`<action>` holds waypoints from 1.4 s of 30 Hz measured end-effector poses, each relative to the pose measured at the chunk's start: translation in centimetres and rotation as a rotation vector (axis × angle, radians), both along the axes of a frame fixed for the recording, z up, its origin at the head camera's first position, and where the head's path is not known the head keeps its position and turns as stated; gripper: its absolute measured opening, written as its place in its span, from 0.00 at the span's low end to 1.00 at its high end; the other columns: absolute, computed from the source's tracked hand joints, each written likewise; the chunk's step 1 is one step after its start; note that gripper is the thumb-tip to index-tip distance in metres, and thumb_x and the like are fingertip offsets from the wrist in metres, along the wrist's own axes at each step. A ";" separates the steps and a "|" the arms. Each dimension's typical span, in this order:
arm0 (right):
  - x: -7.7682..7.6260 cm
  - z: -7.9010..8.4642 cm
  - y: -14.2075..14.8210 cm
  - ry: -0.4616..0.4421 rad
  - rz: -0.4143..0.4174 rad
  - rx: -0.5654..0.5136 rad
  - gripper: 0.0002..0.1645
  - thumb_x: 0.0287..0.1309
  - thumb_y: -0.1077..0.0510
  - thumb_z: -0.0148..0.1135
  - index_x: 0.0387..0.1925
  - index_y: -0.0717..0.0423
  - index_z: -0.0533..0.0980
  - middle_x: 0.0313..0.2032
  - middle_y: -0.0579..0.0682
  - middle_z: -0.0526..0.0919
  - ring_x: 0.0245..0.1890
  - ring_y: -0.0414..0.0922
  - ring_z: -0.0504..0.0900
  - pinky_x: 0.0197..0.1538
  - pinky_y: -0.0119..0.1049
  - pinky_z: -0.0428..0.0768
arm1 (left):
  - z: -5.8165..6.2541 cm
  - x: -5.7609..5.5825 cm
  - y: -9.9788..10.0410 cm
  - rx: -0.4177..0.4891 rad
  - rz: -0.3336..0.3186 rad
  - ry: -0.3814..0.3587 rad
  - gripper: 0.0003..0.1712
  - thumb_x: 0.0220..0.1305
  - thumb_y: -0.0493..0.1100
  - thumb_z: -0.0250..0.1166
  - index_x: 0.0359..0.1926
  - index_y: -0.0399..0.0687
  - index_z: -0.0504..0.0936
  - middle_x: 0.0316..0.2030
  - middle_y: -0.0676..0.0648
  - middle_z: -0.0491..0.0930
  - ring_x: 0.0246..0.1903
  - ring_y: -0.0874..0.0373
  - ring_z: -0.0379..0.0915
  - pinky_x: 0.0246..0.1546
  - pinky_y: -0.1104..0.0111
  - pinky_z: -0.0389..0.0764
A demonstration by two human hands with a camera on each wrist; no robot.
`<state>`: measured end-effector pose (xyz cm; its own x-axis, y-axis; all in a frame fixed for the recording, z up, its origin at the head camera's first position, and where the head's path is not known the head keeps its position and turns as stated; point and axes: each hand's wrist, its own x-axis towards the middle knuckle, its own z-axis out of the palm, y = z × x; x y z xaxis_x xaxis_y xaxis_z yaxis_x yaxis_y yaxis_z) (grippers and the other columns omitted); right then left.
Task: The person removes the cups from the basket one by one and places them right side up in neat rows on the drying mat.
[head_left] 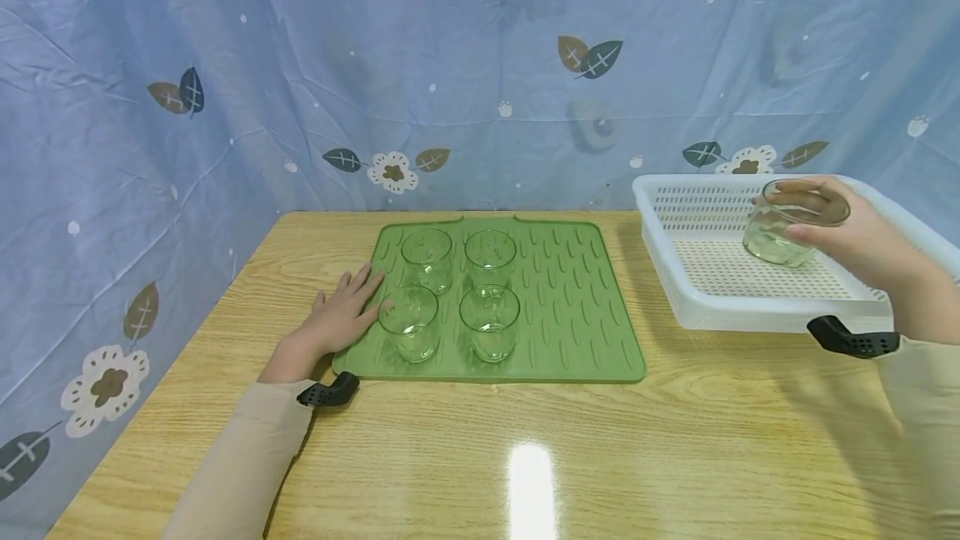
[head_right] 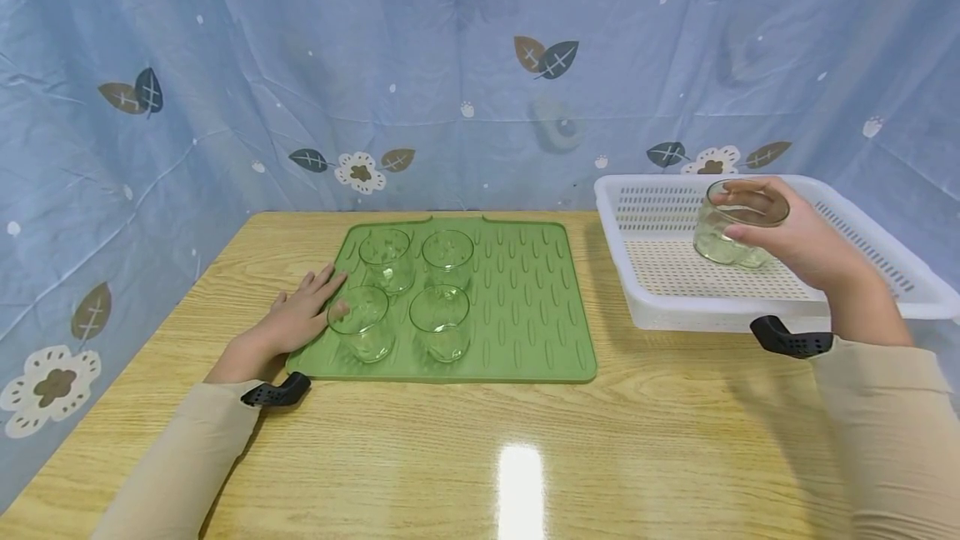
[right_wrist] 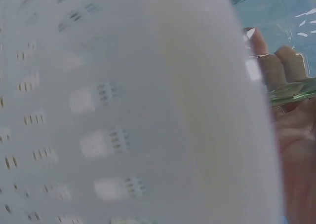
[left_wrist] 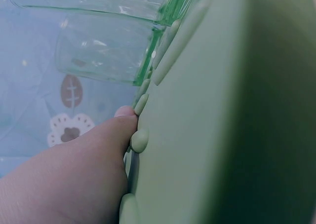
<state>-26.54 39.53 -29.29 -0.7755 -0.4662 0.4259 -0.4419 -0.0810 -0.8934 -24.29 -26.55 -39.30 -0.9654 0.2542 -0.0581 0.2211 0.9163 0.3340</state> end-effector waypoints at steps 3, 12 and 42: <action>-0.2 -0.1 -0.7 -0.004 -0.006 0.001 0.33 0.69 0.82 0.46 0.69 0.57 0.68 0.61 0.45 0.81 0.59 0.36 0.80 0.56 0.24 0.77 | 0.0 0.1 0.1 0.005 0.001 0.003 0.43 0.81 0.66 0.42 0.83 0.46 0.47 0.81 0.37 0.36 0.77 0.30 0.28 0.65 0.25 0.31; 0.0 0.1 -3.4 0.007 0.011 -0.008 0.27 0.71 0.75 0.52 0.68 0.59 0.70 0.60 0.48 0.81 0.58 0.40 0.81 0.55 0.27 0.79 | 0.1 0.1 0.1 0.003 0.002 0.006 0.43 0.80 0.66 0.43 0.83 0.47 0.48 0.81 0.37 0.36 0.77 0.30 0.28 0.65 0.25 0.31; 2.5 0.2 -15.2 -0.072 0.189 -0.178 0.31 0.66 0.54 0.71 0.67 0.55 0.71 0.61 0.52 0.80 0.60 0.46 0.80 0.62 0.36 0.77 | -0.1 0.0 0.1 0.001 0.006 0.009 0.43 0.80 0.66 0.42 0.83 0.46 0.48 0.81 0.37 0.37 0.77 0.30 0.28 0.65 0.25 0.31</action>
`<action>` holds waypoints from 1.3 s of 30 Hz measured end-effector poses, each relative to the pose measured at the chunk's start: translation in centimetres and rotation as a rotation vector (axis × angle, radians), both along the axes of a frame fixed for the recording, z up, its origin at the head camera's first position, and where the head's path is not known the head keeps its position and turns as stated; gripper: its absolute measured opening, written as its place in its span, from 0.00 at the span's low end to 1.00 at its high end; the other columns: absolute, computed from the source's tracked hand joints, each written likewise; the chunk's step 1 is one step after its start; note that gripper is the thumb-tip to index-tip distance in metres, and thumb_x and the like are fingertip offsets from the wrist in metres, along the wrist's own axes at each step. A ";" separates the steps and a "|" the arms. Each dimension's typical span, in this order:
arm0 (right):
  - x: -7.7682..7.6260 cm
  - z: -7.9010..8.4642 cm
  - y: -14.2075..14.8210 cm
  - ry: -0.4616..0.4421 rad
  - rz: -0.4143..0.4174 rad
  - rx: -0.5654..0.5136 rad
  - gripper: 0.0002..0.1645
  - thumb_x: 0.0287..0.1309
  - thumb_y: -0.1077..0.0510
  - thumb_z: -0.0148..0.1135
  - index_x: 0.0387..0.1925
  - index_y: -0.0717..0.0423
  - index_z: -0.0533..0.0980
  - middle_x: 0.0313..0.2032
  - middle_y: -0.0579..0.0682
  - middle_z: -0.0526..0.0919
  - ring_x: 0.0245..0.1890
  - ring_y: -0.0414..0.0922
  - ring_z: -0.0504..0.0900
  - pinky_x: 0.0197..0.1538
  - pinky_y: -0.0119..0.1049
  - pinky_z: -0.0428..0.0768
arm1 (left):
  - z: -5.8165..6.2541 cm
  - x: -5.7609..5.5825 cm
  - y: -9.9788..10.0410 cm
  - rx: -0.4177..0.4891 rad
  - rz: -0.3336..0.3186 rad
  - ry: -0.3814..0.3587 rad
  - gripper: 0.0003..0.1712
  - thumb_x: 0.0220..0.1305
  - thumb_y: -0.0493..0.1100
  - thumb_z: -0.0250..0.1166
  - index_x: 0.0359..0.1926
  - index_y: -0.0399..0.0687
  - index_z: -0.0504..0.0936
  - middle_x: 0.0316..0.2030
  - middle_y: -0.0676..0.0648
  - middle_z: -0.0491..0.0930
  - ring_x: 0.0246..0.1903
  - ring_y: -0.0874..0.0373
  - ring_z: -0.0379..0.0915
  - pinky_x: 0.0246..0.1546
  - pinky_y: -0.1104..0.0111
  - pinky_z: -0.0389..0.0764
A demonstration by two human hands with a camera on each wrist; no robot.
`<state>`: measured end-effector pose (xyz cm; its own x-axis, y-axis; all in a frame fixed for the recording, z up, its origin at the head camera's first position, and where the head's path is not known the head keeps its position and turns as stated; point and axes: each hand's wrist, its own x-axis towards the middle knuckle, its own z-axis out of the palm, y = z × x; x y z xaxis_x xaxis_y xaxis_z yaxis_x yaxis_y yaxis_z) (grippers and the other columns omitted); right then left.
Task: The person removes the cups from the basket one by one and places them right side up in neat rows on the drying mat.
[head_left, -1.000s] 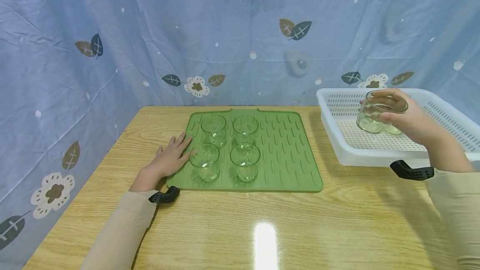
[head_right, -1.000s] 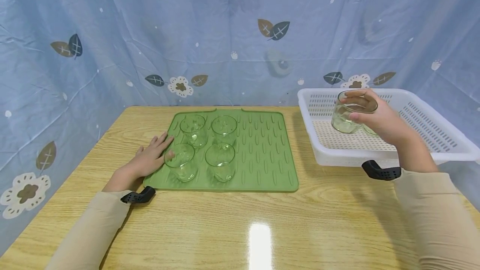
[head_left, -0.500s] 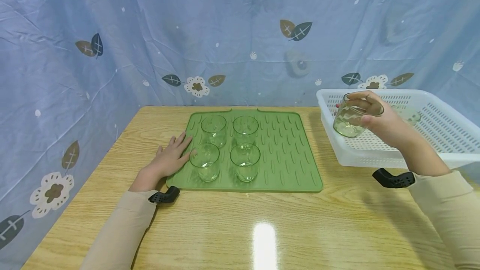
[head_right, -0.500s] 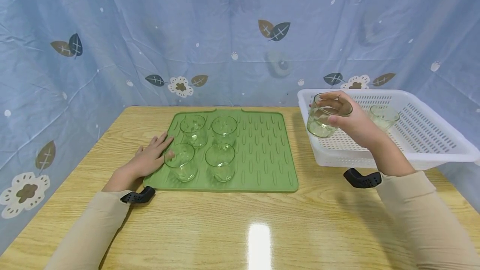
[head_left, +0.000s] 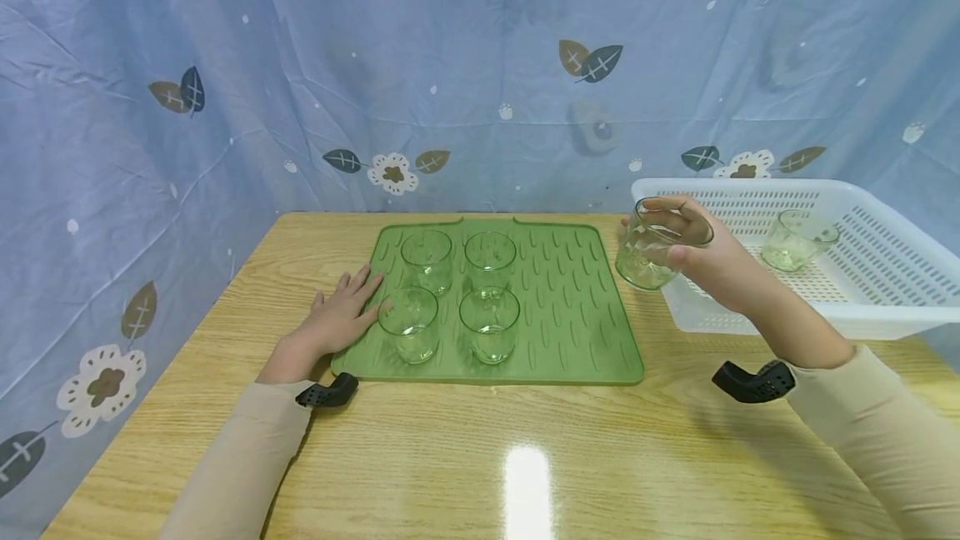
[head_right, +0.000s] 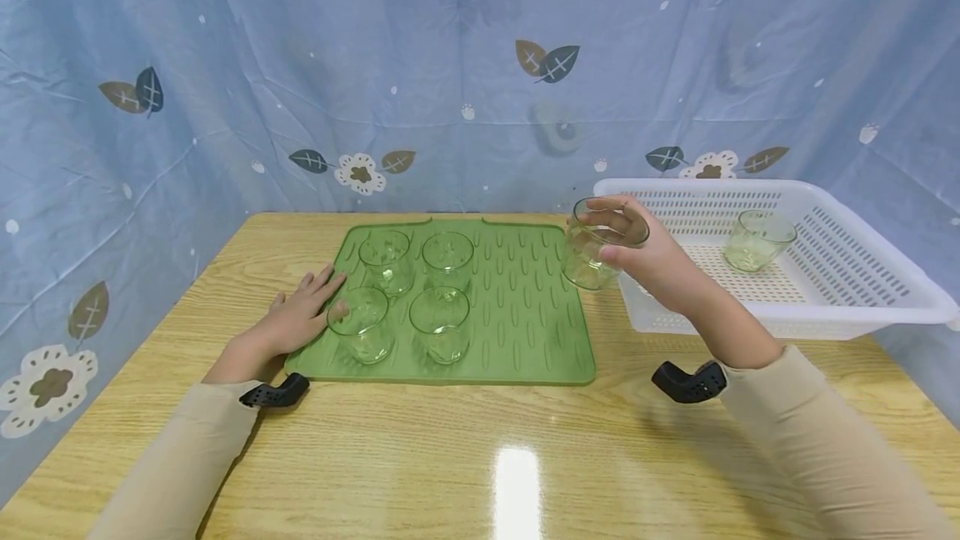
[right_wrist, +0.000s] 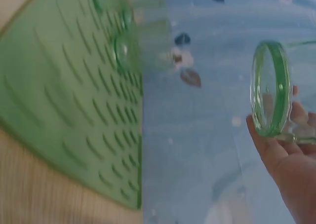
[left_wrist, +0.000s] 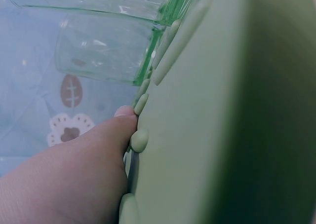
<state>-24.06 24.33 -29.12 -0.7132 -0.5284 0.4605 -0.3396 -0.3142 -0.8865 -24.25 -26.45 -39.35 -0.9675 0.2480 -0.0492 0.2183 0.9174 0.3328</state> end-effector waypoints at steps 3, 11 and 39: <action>0.5 0.1 -1.3 -0.043 -0.034 -0.023 0.31 0.65 0.55 0.72 0.66 0.54 0.71 0.61 0.52 0.80 0.59 0.48 0.81 0.63 0.36 0.77 | 0.0 0.0 0.1 0.000 -0.001 0.003 0.43 0.80 0.66 0.42 0.83 0.46 0.49 0.81 0.37 0.37 0.77 0.30 0.29 0.65 0.25 0.32; 0.9 0.1 -4.0 -0.115 -0.209 0.083 0.32 0.67 0.52 0.70 0.66 0.52 0.67 0.60 0.47 0.77 0.59 0.42 0.79 0.62 0.31 0.75 | 0.2 0.2 0.1 0.002 0.002 0.002 0.43 0.80 0.66 0.43 0.83 0.46 0.49 0.81 0.37 0.37 0.77 0.30 0.29 0.65 0.25 0.32; -2.5 -4.1 -9.6 -0.238 -0.347 0.300 0.47 0.64 0.71 0.65 0.77 0.63 0.51 0.72 0.63 0.65 0.72 0.61 0.64 0.67 0.43 0.73 | 0.1 0.0 0.0 0.007 0.002 0.000 0.43 0.80 0.66 0.42 0.83 0.46 0.48 0.81 0.37 0.37 0.77 0.30 0.29 0.66 0.25 0.31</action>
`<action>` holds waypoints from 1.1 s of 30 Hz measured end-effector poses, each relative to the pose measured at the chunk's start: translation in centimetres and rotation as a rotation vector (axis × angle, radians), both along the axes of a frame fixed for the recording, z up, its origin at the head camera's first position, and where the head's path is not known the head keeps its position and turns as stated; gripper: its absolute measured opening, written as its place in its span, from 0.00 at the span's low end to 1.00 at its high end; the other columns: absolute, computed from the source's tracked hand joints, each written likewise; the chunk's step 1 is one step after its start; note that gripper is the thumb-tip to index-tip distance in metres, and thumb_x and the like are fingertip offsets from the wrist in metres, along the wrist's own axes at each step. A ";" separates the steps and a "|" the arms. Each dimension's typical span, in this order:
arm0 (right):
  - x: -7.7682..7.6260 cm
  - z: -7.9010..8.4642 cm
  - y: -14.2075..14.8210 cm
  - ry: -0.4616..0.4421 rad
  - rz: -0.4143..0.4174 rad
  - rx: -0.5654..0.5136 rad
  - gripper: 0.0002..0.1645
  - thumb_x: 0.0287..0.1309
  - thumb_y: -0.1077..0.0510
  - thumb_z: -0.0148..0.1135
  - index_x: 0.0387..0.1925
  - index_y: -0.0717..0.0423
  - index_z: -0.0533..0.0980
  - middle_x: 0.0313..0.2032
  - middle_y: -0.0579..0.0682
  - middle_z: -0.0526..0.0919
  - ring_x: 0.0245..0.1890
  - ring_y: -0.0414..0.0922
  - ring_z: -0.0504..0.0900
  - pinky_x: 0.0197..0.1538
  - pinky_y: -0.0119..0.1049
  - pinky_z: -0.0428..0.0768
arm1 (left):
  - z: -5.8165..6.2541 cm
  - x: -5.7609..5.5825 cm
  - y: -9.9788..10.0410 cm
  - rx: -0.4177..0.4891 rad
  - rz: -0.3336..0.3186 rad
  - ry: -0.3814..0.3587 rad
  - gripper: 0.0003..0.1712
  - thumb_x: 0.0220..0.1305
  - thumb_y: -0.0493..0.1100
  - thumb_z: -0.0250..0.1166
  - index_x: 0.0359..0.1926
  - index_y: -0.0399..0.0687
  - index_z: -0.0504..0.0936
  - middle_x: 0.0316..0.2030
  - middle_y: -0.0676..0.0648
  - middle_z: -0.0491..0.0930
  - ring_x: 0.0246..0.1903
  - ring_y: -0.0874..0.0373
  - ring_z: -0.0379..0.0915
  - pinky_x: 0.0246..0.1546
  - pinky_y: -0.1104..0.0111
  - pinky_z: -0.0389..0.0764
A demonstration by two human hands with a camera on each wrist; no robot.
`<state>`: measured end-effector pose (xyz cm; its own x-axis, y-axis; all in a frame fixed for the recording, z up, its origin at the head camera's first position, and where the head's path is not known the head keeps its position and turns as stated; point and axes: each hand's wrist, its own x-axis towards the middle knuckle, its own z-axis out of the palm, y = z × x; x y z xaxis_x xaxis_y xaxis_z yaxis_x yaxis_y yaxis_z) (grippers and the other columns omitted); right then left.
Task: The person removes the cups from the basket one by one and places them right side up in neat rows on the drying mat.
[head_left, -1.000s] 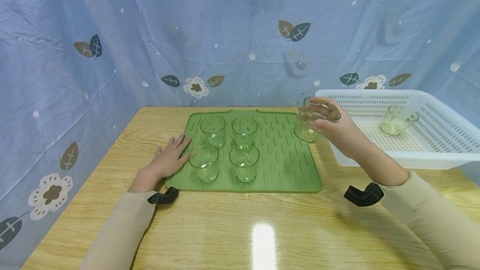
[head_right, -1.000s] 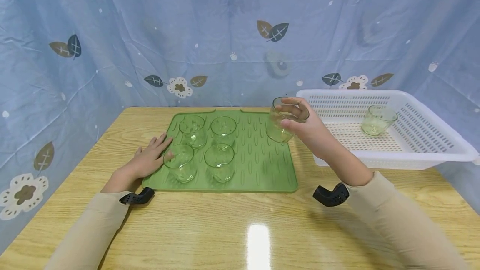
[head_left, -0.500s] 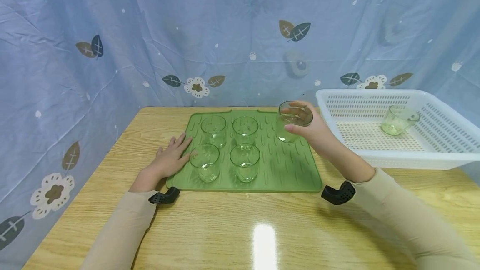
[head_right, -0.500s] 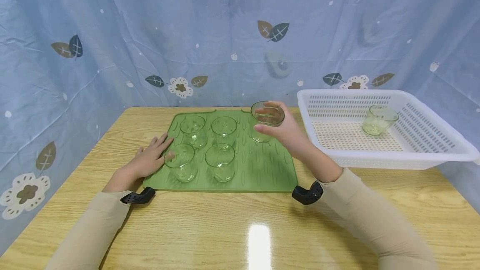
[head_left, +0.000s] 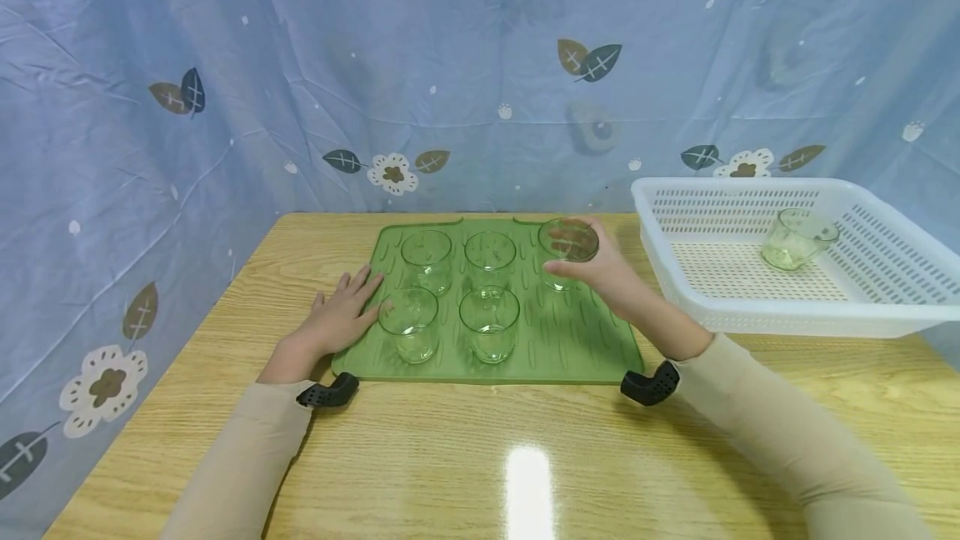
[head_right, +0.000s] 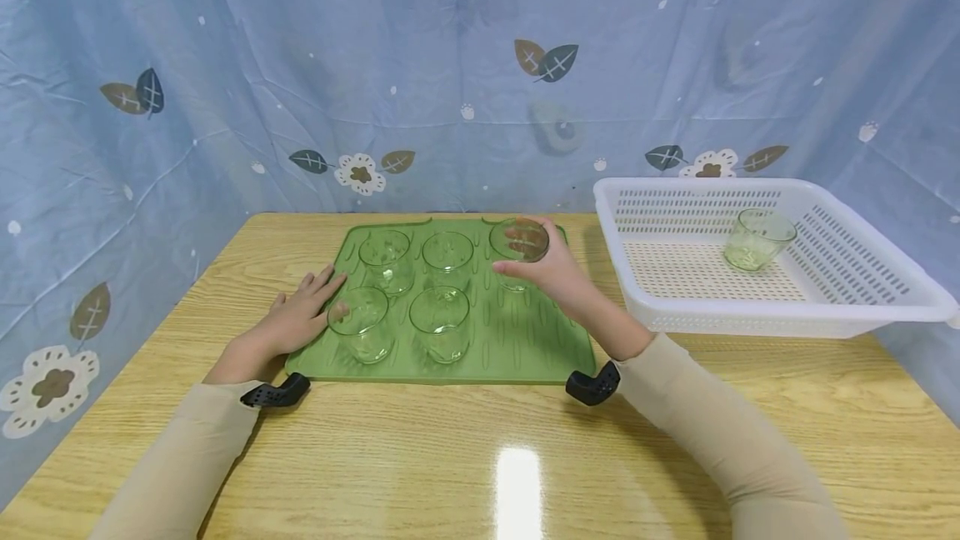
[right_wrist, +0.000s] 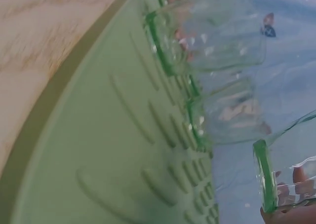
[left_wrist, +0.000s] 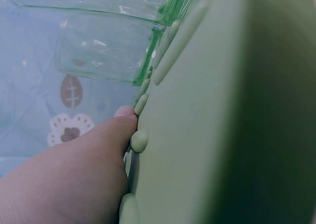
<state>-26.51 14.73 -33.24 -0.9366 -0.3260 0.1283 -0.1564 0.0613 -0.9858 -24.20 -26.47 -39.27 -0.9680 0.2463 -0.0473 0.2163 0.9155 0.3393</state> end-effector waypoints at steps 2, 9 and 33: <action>-0.4 -0.4 0.1 -0.019 -0.003 0.007 0.48 0.64 0.70 0.65 0.78 0.64 0.50 0.73 0.64 0.64 0.73 0.61 0.62 0.70 0.48 0.69 | 0.0 0.0 0.0 0.000 0.000 -0.001 0.43 0.80 0.66 0.42 0.83 0.47 0.48 0.81 0.37 0.37 0.77 0.30 0.29 0.66 0.25 0.31; -1.4 -1.8 0.4 -0.078 -0.012 0.020 0.50 0.65 0.66 0.66 0.79 0.62 0.48 0.74 0.67 0.60 0.75 0.63 0.58 0.74 0.56 0.60 | 0.1 0.1 0.0 0.000 0.001 -0.005 0.43 0.80 0.65 0.44 0.83 0.46 0.48 0.81 0.37 0.37 0.77 0.30 0.28 0.65 0.25 0.31; -2.6 -3.3 1.2 -0.147 -0.072 0.064 0.53 0.66 0.62 0.68 0.80 0.61 0.45 0.75 0.67 0.55 0.76 0.63 0.56 0.76 0.56 0.56 | 0.1 -0.1 -0.1 -0.012 -0.005 -0.002 0.43 0.81 0.65 0.43 0.83 0.46 0.47 0.81 0.37 0.37 0.77 0.30 0.29 0.65 0.25 0.32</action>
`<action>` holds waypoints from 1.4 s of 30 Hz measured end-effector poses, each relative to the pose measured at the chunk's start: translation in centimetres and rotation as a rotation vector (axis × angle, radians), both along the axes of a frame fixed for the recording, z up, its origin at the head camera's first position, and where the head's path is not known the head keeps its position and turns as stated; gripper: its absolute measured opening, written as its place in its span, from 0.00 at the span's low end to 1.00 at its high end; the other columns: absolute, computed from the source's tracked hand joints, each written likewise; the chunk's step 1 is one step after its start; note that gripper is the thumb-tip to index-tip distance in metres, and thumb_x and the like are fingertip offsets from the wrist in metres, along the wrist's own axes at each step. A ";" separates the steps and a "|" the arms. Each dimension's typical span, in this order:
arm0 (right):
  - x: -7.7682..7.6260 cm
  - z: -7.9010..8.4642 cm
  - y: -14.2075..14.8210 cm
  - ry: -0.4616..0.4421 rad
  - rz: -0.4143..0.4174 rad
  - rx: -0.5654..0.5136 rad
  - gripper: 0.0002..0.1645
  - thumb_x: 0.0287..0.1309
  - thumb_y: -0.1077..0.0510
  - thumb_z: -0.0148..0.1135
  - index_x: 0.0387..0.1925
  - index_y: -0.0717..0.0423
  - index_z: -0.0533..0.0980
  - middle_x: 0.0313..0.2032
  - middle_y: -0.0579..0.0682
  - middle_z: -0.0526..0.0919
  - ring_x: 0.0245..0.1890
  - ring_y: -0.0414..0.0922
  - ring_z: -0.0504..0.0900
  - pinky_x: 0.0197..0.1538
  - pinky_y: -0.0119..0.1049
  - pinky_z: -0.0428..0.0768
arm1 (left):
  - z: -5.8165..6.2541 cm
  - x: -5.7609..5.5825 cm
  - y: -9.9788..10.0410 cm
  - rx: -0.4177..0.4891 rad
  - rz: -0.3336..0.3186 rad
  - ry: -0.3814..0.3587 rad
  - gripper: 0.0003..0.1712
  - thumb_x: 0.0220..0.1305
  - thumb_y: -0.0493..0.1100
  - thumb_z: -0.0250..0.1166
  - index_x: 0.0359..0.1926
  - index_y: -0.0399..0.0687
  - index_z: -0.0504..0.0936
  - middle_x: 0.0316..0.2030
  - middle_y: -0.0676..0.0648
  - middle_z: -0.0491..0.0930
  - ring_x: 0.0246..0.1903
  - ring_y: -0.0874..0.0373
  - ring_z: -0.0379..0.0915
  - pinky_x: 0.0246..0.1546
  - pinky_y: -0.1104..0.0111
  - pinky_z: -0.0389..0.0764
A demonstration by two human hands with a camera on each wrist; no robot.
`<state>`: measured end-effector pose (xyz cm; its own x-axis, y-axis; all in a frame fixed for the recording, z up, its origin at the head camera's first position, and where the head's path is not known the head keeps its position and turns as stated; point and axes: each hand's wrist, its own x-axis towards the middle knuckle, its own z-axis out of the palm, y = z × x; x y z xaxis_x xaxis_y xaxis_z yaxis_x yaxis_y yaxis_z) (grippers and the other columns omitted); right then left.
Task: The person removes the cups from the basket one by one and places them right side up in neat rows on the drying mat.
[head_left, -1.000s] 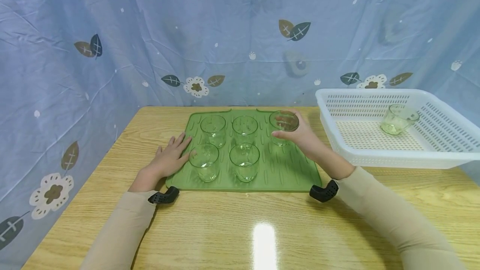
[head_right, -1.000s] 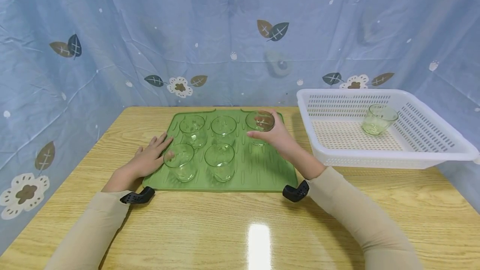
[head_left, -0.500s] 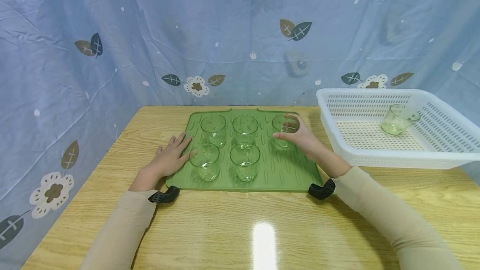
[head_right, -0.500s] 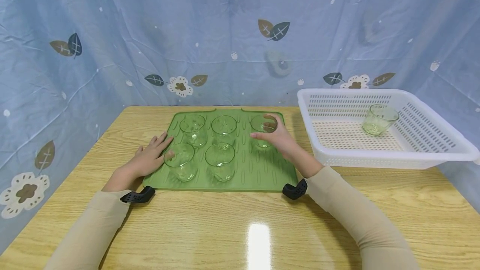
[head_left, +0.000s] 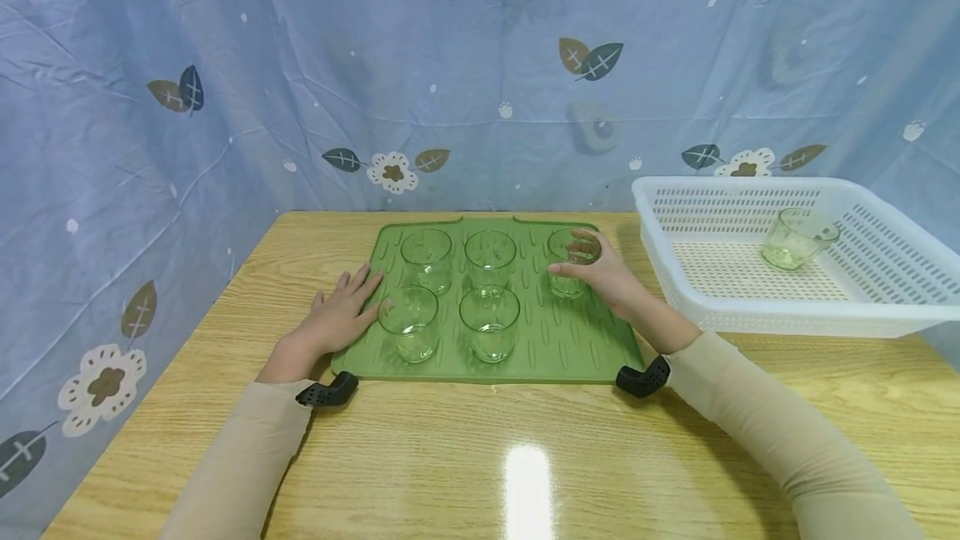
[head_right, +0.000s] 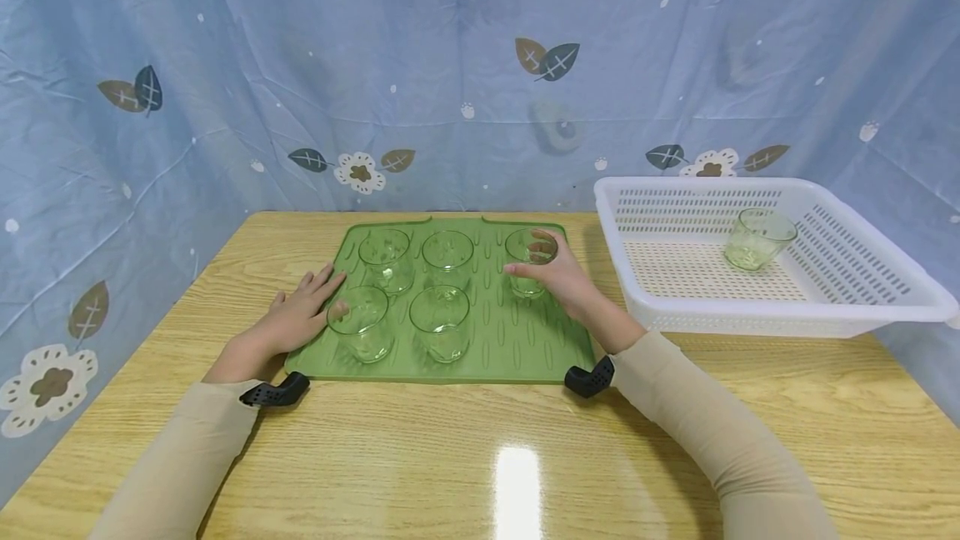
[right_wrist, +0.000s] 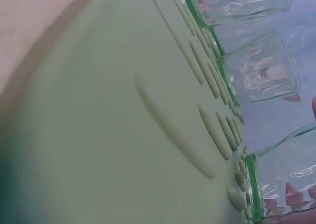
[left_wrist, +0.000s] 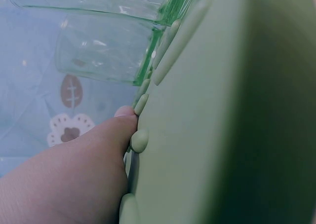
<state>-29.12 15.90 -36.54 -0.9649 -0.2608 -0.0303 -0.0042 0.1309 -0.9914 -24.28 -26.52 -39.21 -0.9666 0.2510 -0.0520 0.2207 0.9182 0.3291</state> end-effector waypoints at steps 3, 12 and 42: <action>0.1 0.0 0.0 0.002 0.003 0.003 0.54 0.66 0.62 0.68 0.80 0.61 0.44 0.75 0.66 0.55 0.75 0.63 0.56 0.75 0.57 0.57 | 0.0 0.0 0.0 0.006 0.000 -0.002 0.43 0.80 0.65 0.43 0.83 0.47 0.47 0.81 0.37 0.37 0.77 0.30 0.28 0.65 0.25 0.32; 0.4 0.2 0.0 0.012 0.014 0.030 0.56 0.65 0.62 0.69 0.80 0.62 0.43 0.77 0.65 0.55 0.76 0.62 0.55 0.75 0.58 0.58 | -0.1 0.1 0.0 0.005 0.002 -0.006 0.43 0.80 0.65 0.43 0.83 0.46 0.47 0.81 0.37 0.37 0.77 0.31 0.28 0.65 0.25 0.32; 2.7 1.3 0.9 0.258 -0.110 0.121 0.59 0.64 0.62 0.71 0.82 0.57 0.42 0.80 0.61 0.48 0.80 0.55 0.44 0.79 0.46 0.42 | 0.2 0.0 0.0 0.004 0.000 -0.007 0.44 0.80 0.66 0.42 0.83 0.46 0.48 0.81 0.37 0.37 0.77 0.30 0.29 0.65 0.25 0.32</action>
